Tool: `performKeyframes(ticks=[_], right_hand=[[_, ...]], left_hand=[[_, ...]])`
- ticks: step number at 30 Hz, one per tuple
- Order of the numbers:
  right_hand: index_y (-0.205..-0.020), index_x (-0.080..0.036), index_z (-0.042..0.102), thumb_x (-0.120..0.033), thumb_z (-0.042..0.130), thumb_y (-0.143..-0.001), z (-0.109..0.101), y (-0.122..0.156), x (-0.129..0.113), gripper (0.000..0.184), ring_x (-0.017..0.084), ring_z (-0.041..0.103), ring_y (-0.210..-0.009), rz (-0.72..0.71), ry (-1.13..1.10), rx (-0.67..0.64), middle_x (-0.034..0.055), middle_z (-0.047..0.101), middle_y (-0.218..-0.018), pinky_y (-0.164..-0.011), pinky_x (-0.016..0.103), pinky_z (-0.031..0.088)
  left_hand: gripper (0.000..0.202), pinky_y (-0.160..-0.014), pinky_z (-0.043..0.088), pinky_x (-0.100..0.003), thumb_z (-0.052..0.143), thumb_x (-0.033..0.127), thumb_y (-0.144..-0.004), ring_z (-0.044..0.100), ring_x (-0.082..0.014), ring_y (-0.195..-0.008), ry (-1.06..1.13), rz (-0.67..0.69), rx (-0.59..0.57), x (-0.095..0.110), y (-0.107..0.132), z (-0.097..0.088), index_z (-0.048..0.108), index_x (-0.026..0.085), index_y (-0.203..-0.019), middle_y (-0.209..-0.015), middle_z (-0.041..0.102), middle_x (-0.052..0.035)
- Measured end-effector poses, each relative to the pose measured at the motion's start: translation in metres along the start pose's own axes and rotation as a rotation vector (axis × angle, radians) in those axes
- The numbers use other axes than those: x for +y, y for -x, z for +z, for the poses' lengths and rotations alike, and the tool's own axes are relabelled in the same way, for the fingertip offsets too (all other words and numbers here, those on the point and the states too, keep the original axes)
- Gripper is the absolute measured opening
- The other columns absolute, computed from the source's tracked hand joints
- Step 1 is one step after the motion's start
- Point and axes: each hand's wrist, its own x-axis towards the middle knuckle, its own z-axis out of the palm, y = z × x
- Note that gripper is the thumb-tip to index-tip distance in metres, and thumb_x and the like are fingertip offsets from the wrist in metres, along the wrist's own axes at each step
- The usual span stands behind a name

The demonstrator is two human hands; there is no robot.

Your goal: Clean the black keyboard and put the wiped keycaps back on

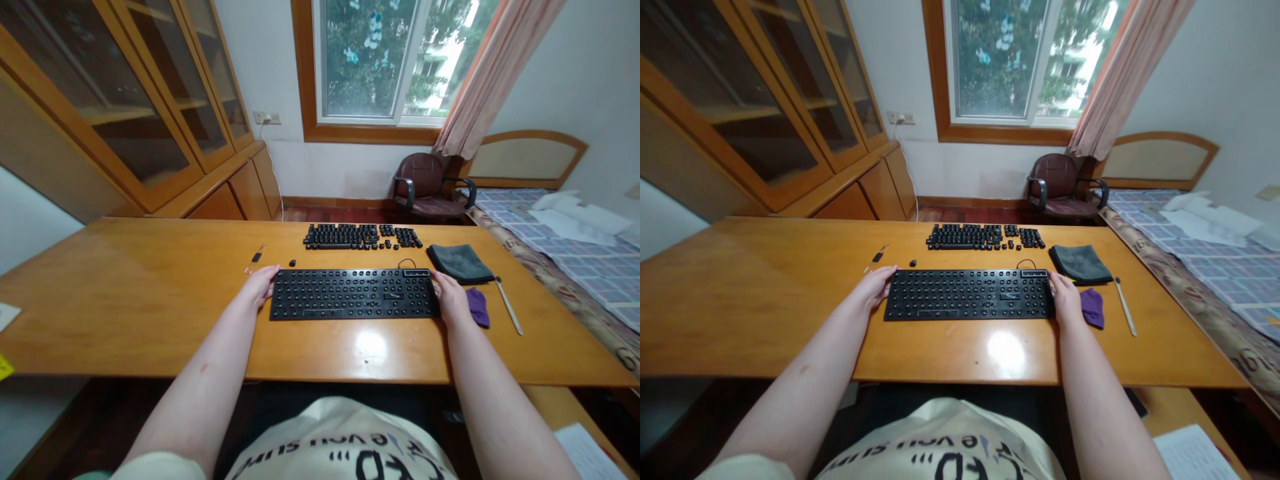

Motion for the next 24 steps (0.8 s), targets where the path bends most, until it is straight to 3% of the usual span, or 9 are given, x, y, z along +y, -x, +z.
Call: performKeyframes(ticks=[7,12,17,24], right_hand=[[-0.088,-0.015,0.066,-0.041,0.073,-0.061,0.003,0.006,-0.005,0.038,0.02,0.067,-0.072,0.111,-0.147,-0.049,0.0072,0.07,-0.082,-0.063,0.03,0.054],[-0.086,-0.015,0.065,-0.043,0.072,-0.062,0.004,0.002,-0.005,0.038,0.022,0.067,-0.076,0.122,-0.175,-0.108,0.008,0.07,-0.077,-0.07,0.033,0.054],[-0.083,-0.014,0.067,-0.043,0.072,-0.059,0.006,-0.01,0.001,0.038,0.02,0.065,-0.075,0.069,-0.152,-0.07,0.0072,0.069,-0.074,-0.067,0.029,0.052],[-0.079,-0.015,0.069,-0.037,0.073,-0.057,0.011,-0.018,0.003,0.032,0.016,0.062,-0.064,0.029,-0.108,0.035,0.0049,0.069,-0.069,-0.055,0.024,0.049]], left_hand=[[0.023,-0.045,0.041,-0.02,0.07,0.032,-0.057,0.054,-0.0107,-0.044,0.103,0.004,0.034,-0.004,-0.005,-0.002,0.063,0.013,-0.07,-0.054,0.062,0.0004],[0.034,-0.063,0.046,-0.026,0.074,0.039,-0.051,0.06,-0.0153,-0.061,0.156,0.11,0.05,-0.007,-0.006,0.002,0.068,0.012,-0.071,-0.066,0.068,-0.0038],[0.048,-0.072,0.047,-0.029,0.072,0.046,-0.056,0.062,-0.0173,-0.074,0.249,0.161,0.008,-0.011,-0.004,0.004,0.066,0.012,-0.09,-0.081,0.069,-0.007],[0.033,-0.063,0.048,-0.023,0.065,0.028,-0.069,0.062,-0.0137,-0.067,0.275,0.101,-0.046,-0.01,-0.006,0.002,0.065,0.013,-0.098,-0.079,0.069,-0.0066]])
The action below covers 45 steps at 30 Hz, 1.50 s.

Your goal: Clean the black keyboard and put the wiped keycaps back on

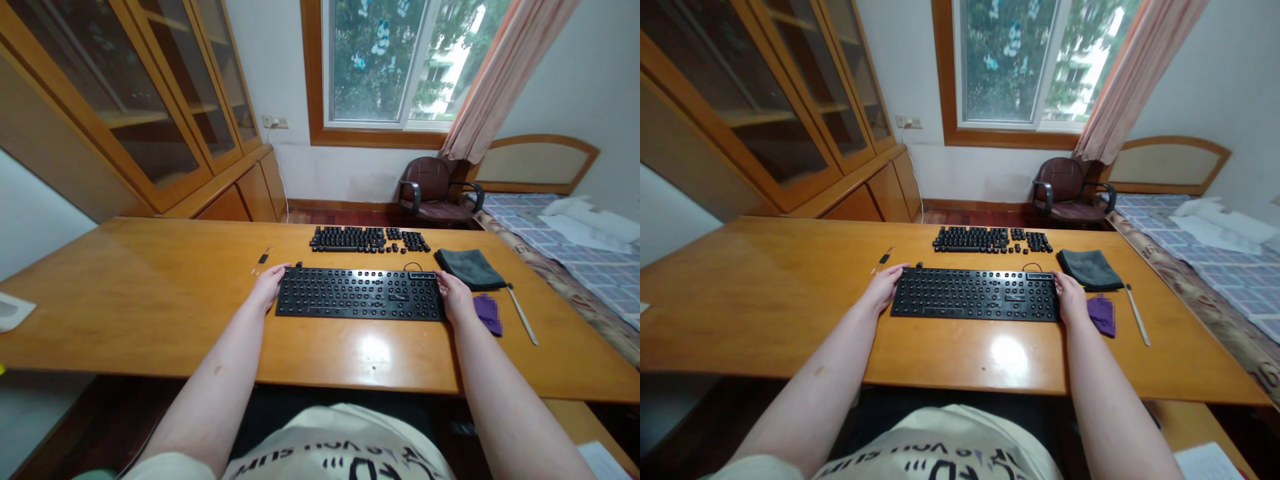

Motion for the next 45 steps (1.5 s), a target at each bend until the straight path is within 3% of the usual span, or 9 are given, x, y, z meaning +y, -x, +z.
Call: performKeyframes(ticks=[5,11,16,21,29,35,39,42,45], right_hand=[[-0.079,-0.015,0.069,-0.036,0.075,-0.055,0.003,0.005,-0.006,0.032,0.014,0.062,-0.063,-0.027,-0.005,0.016,0.0049,0.069,-0.072,-0.054,0.023,0.048],[-0.079,-0.017,0.07,-0.035,0.076,-0.054,0.001,0.008,-0.009,0.031,0.013,0.062,-0.064,-0.019,-0.03,-0.011,0.0038,0.07,-0.075,-0.053,0.021,0.049],[-0.079,-0.017,0.07,-0.034,0.077,-0.054,0.003,0.008,-0.009,0.031,0.016,0.063,-0.066,-0.019,-0.003,-0.008,0.0038,0.07,-0.074,-0.057,0.024,0.052],[-0.08,-0.018,0.07,-0.034,0.078,-0.054,0.008,0.013,-0.015,0.032,0.015,0.063,-0.064,0.044,0.051,-0.014,0.003,0.069,-0.068,-0.057,0.022,0.052],[-0.084,-0.018,0.069,-0.035,0.078,-0.056,0.005,0.011,-0.011,0.034,0.016,0.065,-0.071,0.022,0.092,-0.026,0.0041,0.07,-0.075,-0.064,0.023,0.054],[-0.083,-0.019,0.069,-0.039,0.077,-0.056,0.004,0.009,-0.008,0.035,0.016,0.065,-0.071,-0.002,0.078,-0.033,0.0043,0.07,-0.077,-0.063,0.025,0.056],[-0.082,-0.019,0.068,-0.039,0.077,-0.057,0.004,0.009,-0.007,0.033,0.017,0.066,-0.072,0.002,0.068,-0.04,0.0046,0.07,-0.077,-0.065,0.025,0.056],[-0.082,-0.019,0.068,-0.038,0.076,-0.058,0.004,0.009,-0.007,0.032,0.018,0.066,-0.074,0.0,0.079,-0.046,0.005,0.07,-0.078,-0.066,0.026,0.056],[-0.083,-0.019,0.068,-0.039,0.076,-0.059,0.004,0.009,-0.007,0.032,0.018,0.066,-0.077,-0.001,0.088,-0.043,0.0053,0.07,-0.082,-0.067,0.026,0.055]], left_hand=[[0.024,-0.066,0.05,-0.024,0.057,0.019,-0.074,0.064,-0.014,-0.069,-0.008,-0.026,-0.04,0.006,0.001,-0.001,0.065,0.012,-0.095,-0.078,0.069,-0.0072],[0.021,-0.077,0.05,-0.029,0.057,0.025,-0.073,0.064,-0.0165,-0.077,-0.102,0.047,-0.039,0.005,0.0,-0.001,0.066,0.011,-0.087,-0.082,0.07,-0.009],[0.03,-0.084,0.047,-0.035,0.057,0.034,-0.074,0.063,-0.0219,-0.089,-0.329,0.149,0.069,-0.002,-0.003,-0.001,0.067,0.013,-0.093,-0.092,0.07,-0.0095],[0.02,-0.098,0.036,-0.039,0.061,0.028,-0.07,0.056,-0.0276,-0.107,-0.614,0.259,0.188,0.003,0.0,-0.005,0.071,0.019,-0.084,-0.099,0.069,-0.0098],[0.026,-0.095,0.04,-0.038,0.055,0.028,-0.076,0.059,-0.0262,-0.102,-0.806,0.328,0.211,0.011,0.001,0.001,0.069,0.019,-0.096,-0.106,0.067,-0.0106],[0.022,-0.096,0.037,-0.037,0.072,0.018,-0.057,0.058,-0.0289,-0.101,-0.869,0.325,0.132,0.029,-0.027,0.024,0.072,0.02,-0.079,-0.096,0.069,-0.0108],[0.016,-0.09,0.04,-0.037,0.074,0.01,-0.046,0.061,-0.0298,-0.091,-0.895,0.288,0.081,0.033,-0.041,0.035,0.068,0.021,-0.057,-0.072,0.07,-0.0083],[0.013,-0.089,0.041,-0.036,0.073,0.013,-0.048,0.061,-0.0284,-0.088,-0.891,0.301,0.07,0.035,-0.037,0.034,0.066,0.022,-0.054,-0.066,0.068,-0.006],[0.012,-0.092,0.04,-0.035,0.071,0.021,-0.057,0.059,-0.0275,-0.093,-0.888,0.355,0.073,0.04,-0.016,0.026,0.071,0.022,-0.069,-0.08,0.069,-0.007]])
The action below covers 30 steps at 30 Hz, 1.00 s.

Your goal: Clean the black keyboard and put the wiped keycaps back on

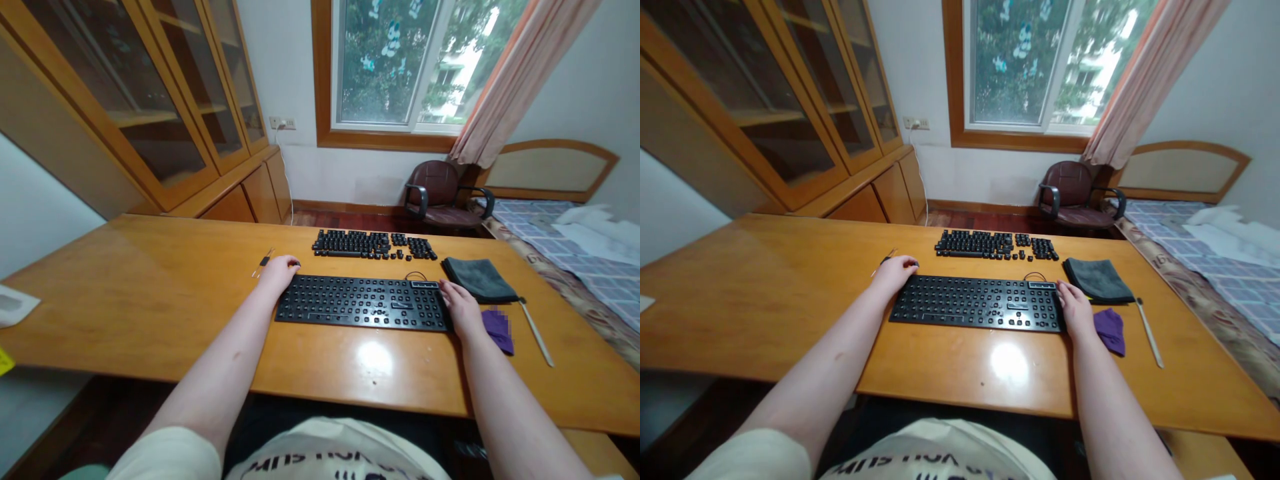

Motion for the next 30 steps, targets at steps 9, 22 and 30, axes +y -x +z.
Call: performKeyframes(ticks=[9,22,30], right_hand=[[-0.087,-0.02,0.069,-0.041,0.074,-0.06,-0.006,-0.004,0.006,0.035,0.017,0.065,-0.08,-0.005,0.085,0.015,0.0042,0.07,-0.087,-0.066,0.024,0.055],[-0.084,-0.02,0.068,-0.037,0.073,-0.063,-0.004,-0.001,0.002,0.027,0.014,0.064,-0.074,0.024,0.078,0.028,0.0038,0.069,-0.086,-0.062,0.021,0.053],[-0.083,-0.019,0.069,-0.035,0.073,-0.063,-0.003,0.0,0.001,0.026,0.014,0.064,-0.076,0.027,0.053,0.029,0.0044,0.069,-0.088,-0.061,0.019,0.053]], left_hand=[[0.029,-0.097,0.039,-0.035,0.068,0.035,-0.064,0.058,-0.0265,-0.096,0.113,0.051,-0.03,-0.02,0.097,-0.044,0.07,0.023,-0.091,-0.098,0.068,-0.0076],[0.025,-0.095,0.042,-0.038,0.062,0.034,-0.071,0.061,-0.026,-0.099,0.145,-0.092,-0.049,-0.041,0.121,-0.031,0.072,0.024,-0.091,-0.1,0.07,-0.0059],[0.024,-0.096,0.042,-0.037,0.06,0.033,-0.074,0.061,-0.024,-0.099,0.071,-0.023,-0.037,-0.047,0.121,-0.03,0.071,0.025,-0.094,-0.102,0.069,-0.0051]])
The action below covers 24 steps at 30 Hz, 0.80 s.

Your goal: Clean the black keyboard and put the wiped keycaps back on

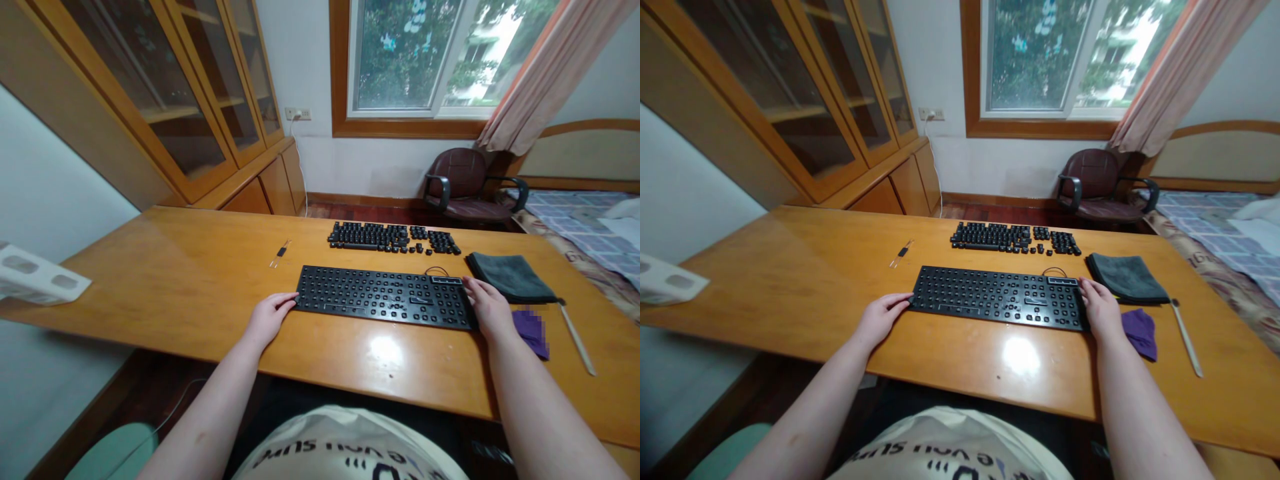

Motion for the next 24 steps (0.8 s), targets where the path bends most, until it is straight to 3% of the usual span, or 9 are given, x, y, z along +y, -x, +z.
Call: performKeyframes(ticks=[11,16,22,24], right_hand=[[-0.083,-0.017,0.068,-0.034,0.073,-0.062,0.001,0.002,-0.003,0.027,0.012,0.064,-0.074,0.012,-0.013,0.005,0.0042,0.069,-0.086,-0.062,0.017,0.052],[-0.08,-0.017,0.068,-0.033,0.073,-0.062,0.005,0.008,-0.009,0.025,0.012,0.064,-0.073,0.02,-0.012,0.017,0.0036,0.069,-0.085,-0.061,0.017,0.052],[-0.082,-0.018,0.067,-0.035,0.074,-0.06,0.005,0.008,-0.009,0.028,0.013,0.064,-0.075,0.01,0.009,0.014,0.0035,0.069,-0.084,-0.061,0.019,0.052],[-0.083,-0.017,0.067,-0.036,0.073,-0.061,0.004,0.007,-0.008,0.03,0.014,0.064,-0.073,0.005,0.03,0.006,0.0039,0.069,-0.082,-0.059,0.02,0.053]], left_hand=[[0.028,-0.089,0.048,-0.034,0.048,0.033,-0.084,0.061,-0.0197,-0.094,-0.349,0.296,-0.061,0.008,0.003,-0.003,0.068,0.023,-0.101,-0.1,0.068,-0.0053],[0.028,-0.085,0.05,-0.032,0.046,0.031,-0.085,0.062,-0.0197,-0.093,-0.48,0.327,-0.111,0.011,0.001,-0.003,0.067,0.022,-0.101,-0.102,0.066,-0.0056],[0.025,-0.086,0.049,-0.032,0.047,0.03,-0.084,0.061,-0.0188,-0.094,-0.427,0.325,-0.128,0.01,-0.005,-0.005,0.067,0.021,-0.096,-0.099,0.066,-0.006],[0.024,-0.091,0.046,-0.036,0.049,0.03,-0.083,0.061,-0.0192,-0.094,-0.421,0.312,-0.135,0.011,-0.004,-0.006,0.065,0.023,-0.099,-0.1,0.066,-0.0055]])
